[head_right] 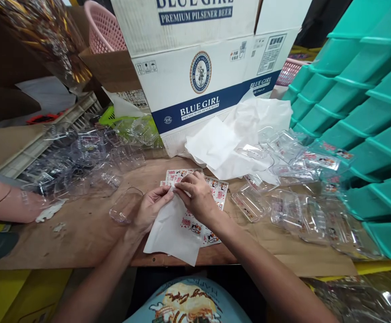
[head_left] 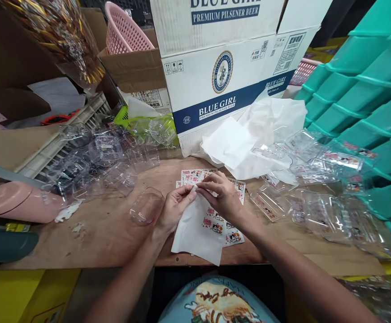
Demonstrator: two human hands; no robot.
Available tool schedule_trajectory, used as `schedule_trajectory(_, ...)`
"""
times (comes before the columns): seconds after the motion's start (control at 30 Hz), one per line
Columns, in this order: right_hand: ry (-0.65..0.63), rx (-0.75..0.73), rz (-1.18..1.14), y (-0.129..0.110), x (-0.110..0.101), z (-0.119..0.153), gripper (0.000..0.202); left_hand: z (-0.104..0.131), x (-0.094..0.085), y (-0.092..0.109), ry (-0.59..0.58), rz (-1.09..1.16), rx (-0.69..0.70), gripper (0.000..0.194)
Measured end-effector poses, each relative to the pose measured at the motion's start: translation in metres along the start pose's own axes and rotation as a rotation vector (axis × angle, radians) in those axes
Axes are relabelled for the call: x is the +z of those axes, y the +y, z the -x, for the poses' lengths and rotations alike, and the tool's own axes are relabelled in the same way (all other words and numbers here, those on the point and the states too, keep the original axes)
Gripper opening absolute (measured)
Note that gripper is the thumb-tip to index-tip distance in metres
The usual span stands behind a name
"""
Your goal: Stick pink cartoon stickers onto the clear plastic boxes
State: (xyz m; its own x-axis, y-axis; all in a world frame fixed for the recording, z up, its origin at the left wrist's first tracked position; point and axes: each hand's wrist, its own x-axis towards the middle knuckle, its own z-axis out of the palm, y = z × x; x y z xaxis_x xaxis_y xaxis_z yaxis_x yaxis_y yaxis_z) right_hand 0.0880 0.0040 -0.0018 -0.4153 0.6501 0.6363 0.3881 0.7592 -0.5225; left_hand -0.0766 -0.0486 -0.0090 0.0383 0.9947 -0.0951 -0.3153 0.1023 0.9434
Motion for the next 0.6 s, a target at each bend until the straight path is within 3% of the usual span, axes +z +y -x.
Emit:
schedule_trajectory(0.07,-0.029,0.033,-0.064,-0.001,0.002,0.0,0.014,-0.001,-0.001,-0.003,0.014,-0.16,0.12,0.017)
schedule_trajectory(0.17,-0.013,0.199,-0.21,0.004,0.003,-0.003,0.017,-0.001,-0.002,-0.005,0.004,-0.328,0.259,0.013)
schedule_trajectory(0.3,0.08,0.356,-0.274,0.018,-0.005,-0.009,0.024,-0.001,0.0,-0.006,-0.017,-0.341,0.224,0.013)
schedule_trajectory(0.37,0.085,0.356,-0.281,0.017,-0.01,-0.009,0.021,-0.002,0.002,-0.006,0.015,-0.31,0.177,0.015)
schedule_trajectory(0.5,0.012,0.22,-0.216,0.004,-0.012,-0.004,0.01,-0.004,0.005,-0.005,0.009,-0.279,0.171,0.017)
schedule_trajectory(0.6,0.064,0.267,-0.217,0.005,-0.011,-0.003,0.016,-0.004,0.005,-0.006,0.013,-0.298,0.189,0.016)
